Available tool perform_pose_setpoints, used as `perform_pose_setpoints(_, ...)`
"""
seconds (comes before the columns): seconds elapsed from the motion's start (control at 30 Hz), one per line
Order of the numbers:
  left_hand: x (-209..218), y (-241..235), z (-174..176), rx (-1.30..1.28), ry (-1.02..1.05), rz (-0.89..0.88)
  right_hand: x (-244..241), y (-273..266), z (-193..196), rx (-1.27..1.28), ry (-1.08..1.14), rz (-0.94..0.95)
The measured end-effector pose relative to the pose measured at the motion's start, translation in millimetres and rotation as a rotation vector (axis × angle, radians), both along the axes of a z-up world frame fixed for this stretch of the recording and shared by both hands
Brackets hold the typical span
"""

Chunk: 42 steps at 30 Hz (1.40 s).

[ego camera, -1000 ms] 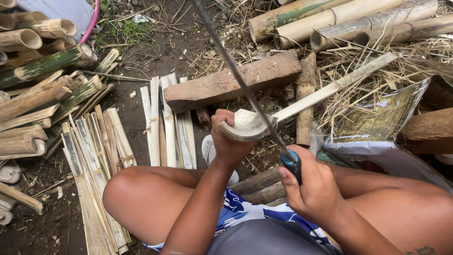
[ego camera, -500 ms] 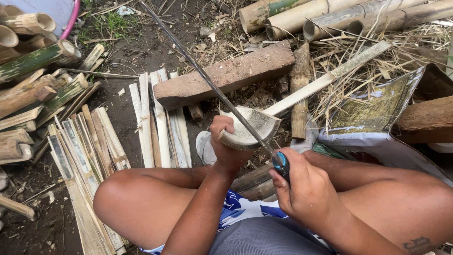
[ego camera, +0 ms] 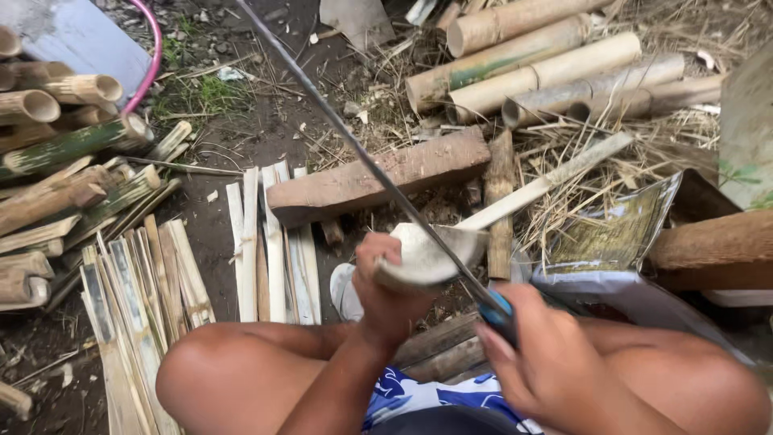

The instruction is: The person uses a knife to cut a large bamboo pole into smaller sections and then splits them into flat strips. The person sits on the ground, positions the bamboo on a wooden block, and repeatedly cuts and splits the material.

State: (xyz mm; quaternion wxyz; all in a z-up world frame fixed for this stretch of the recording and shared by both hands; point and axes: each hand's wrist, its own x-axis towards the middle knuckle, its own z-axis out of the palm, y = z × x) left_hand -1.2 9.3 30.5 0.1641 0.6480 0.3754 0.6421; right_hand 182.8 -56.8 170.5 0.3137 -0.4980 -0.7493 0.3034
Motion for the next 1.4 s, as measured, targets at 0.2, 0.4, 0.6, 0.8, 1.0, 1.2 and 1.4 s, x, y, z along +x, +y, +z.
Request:
perform_pose_setpoints(0.2, 6, 17, 21, -0.186, -0.011, 0.071, -7, 27, -6, -0.045, -0.125, -0.103)
perform_pose_setpoints(0.4, -11, -1, 8, -0.120, 0.004, 0.007, 2, 26, 30, -0.035, -0.114, -0.014)
perform_pose_setpoints(0.6, -64, 28, 78, -0.011, 0.434, 0.541, -7, 77, -49, -0.045, -0.177, 0.065)
perform_pose_setpoints(0.8, -93, 84, 204, 0.378, 0.783, 0.338, 19, 58, 9, -0.226, -0.307, 0.082)
perform_pose_setpoints(1.0, -83, 139, 96, -0.245, 1.043, 0.375, -5, 115, -54, -0.092, -0.369, 0.128)
perform_pose_setpoints(1.2, -88, 174, 29, -0.255, 1.002, 0.301, 7, 147, -149, -0.263, -0.332, 0.189)
perform_pose_setpoints(1.4, -129, 156, 55, 0.047, 0.582, 0.302, 28, 121, -38, -0.194, -0.246, 0.229)
